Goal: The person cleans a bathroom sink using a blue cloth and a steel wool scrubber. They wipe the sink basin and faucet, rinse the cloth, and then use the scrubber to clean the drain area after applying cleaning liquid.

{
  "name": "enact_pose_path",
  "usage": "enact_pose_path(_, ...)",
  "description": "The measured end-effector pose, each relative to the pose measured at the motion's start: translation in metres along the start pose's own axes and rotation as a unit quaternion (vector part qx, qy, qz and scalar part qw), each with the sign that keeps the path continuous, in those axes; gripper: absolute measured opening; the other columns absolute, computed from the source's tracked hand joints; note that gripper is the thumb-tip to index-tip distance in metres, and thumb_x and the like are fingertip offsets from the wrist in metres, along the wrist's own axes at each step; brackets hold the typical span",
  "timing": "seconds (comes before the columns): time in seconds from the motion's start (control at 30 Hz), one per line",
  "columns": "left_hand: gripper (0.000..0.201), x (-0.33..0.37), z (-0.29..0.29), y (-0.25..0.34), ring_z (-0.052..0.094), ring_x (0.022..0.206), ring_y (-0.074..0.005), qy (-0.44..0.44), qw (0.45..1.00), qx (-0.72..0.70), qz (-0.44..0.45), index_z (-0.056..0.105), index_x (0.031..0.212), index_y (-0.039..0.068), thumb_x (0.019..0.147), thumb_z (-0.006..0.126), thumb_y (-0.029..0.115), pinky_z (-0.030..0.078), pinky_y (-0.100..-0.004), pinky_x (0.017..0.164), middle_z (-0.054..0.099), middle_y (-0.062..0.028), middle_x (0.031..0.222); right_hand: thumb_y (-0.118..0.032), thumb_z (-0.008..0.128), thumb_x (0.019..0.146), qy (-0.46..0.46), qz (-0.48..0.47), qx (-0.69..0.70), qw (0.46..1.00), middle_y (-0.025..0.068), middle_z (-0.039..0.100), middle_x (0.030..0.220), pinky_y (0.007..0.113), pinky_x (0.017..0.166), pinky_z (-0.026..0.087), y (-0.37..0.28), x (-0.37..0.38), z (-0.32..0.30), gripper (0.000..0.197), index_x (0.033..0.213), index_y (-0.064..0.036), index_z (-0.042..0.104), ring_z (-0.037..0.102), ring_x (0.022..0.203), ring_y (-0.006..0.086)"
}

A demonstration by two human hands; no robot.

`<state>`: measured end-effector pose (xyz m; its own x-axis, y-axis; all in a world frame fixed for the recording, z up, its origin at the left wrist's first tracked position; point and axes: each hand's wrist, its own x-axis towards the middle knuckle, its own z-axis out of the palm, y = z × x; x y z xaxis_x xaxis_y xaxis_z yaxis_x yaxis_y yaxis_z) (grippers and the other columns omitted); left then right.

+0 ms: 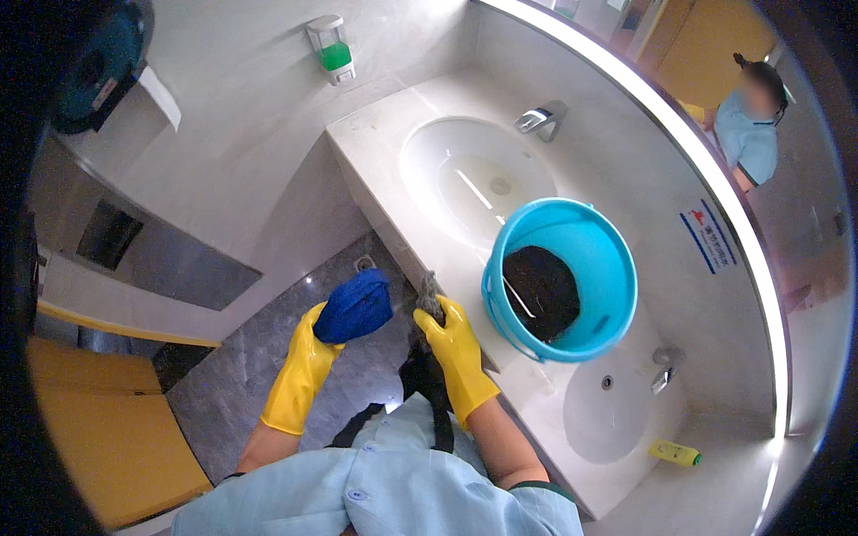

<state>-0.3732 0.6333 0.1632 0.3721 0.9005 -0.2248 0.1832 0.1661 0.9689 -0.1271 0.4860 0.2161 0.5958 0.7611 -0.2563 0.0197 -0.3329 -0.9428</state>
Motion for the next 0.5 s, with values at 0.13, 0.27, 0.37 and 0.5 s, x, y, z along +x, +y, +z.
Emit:
enact_pose_path(0.13, 0.064, 0.044, 0.033, 0.079, 0.069, 0.115, -0.0247, -0.013, 0.953, 0.269, 0.139, 0.065, 0.136, 0.005, 0.077, 0.082, -0.01, 0.057, -0.0383, 0.1, 0.071, -0.0104, 0.124, -0.039, 0.077, 0.091, 0.088, -0.003, -0.061, 0.994, 0.0204, 0.067, 0.134, 0.04, 0.104, 0.05, -0.015, 0.085, 0.025, 0.062, 0.139, -0.0012, 0.065, 0.067, 0.119, 0.0324)
enact_pose_path(0.27, 0.069, 0.124, 0.02, 0.087, 0.067, 0.122, -0.0295, -0.033, 0.97, 0.21, 0.114, 0.067, 0.134, 0.006, 0.07, 0.086, -0.012, 0.055, -0.0386, 0.107, 0.069, -0.0138, 0.131, -0.037, 0.079, 0.09, 0.134, -0.043, -0.046, 0.989, 0.0237, 0.065, 0.136, 0.045, 0.103, 0.051, -0.034, 0.161, 0.05, 0.065, 0.144, -0.0038, 0.061, 0.067, 0.118, 0.0377)
enact_pose_path(0.37, 0.064, 0.16, 0.043, 0.138, 0.068, 0.12, -0.0287, -0.044, 0.925, 0.33, 0.181, 0.067, 0.133, 0.004, 0.073, 0.081, -0.013, 0.055, -0.0375, 0.105, 0.07, -0.0145, 0.13, -0.032, 0.081, 0.088, 0.155, 0.003, -0.016, 0.988, 0.0278, 0.066, 0.13, 0.05, 0.099, 0.052, -0.052, 0.199, 0.039, 0.066, 0.144, -0.0037, 0.06, 0.065, 0.114, 0.0442)
enact_pose_path(0.5, 0.057, 0.245, 0.072, 0.149, 0.069, 0.112, -0.0258, -0.082, 0.996, 0.021, -0.04, 0.07, 0.129, 0.005, 0.075, 0.08, -0.01, 0.057, -0.037, 0.095, 0.071, -0.0127, 0.126, -0.024, 0.078, 0.086, 0.233, -0.014, -0.098, 0.968, 0.0289, 0.074, 0.106, 0.051, 0.082, 0.057, 0.0, 0.263, 0.024, 0.06, 0.139, 0.0002, 0.062, 0.072, 0.09, 0.0471)
